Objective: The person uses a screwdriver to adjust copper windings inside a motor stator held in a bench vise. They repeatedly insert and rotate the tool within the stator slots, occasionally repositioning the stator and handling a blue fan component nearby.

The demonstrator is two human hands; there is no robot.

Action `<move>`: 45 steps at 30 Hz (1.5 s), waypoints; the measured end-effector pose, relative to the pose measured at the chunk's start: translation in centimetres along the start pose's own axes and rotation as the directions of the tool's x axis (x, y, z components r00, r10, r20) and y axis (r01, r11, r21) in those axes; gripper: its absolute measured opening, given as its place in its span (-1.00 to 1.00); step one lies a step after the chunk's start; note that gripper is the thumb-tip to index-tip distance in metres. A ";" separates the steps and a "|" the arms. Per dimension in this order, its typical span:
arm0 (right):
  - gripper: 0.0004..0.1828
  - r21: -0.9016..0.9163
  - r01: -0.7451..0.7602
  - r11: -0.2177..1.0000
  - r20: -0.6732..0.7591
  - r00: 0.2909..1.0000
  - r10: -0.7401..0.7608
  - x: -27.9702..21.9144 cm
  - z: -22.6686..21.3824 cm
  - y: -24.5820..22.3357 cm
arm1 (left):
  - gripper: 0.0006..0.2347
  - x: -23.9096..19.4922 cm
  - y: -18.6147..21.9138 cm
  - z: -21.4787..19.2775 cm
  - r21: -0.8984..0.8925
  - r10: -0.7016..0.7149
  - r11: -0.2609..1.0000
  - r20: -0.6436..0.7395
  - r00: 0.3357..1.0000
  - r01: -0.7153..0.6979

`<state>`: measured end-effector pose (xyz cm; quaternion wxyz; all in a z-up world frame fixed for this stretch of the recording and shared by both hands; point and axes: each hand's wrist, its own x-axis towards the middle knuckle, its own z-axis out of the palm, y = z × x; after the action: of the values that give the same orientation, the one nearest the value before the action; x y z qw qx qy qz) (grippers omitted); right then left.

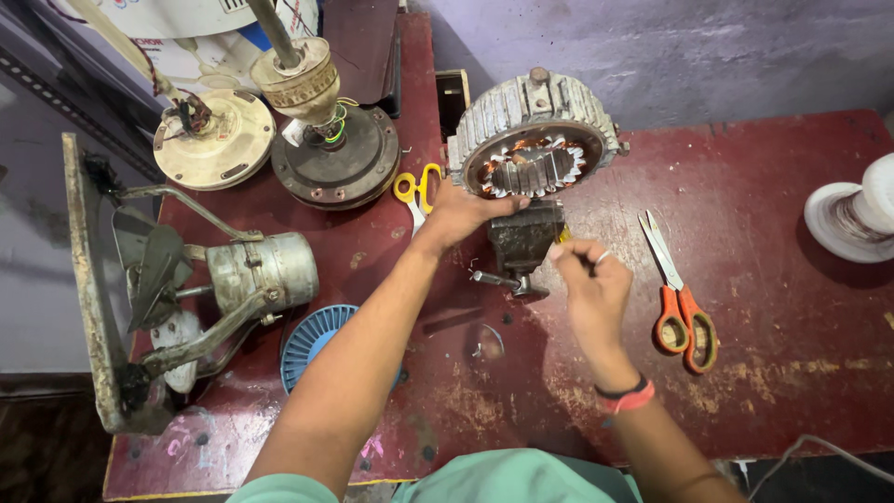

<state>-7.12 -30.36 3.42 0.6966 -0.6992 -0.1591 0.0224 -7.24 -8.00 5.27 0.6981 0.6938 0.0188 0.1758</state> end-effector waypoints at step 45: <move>-0.66 -0.268 0.687 0.676 0.942 0.335 0.033 -5.8 8.4 -6.8 | 0.28 -21.8 12.2 -5.3 0.821 -0.430 0.324 -0.315 0.846 0.470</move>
<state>-16.05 -23.83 8.76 0.2024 -0.7086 -0.6508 0.1828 -31.73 -9.15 12.23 0.2612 0.9127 0.3109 -0.0461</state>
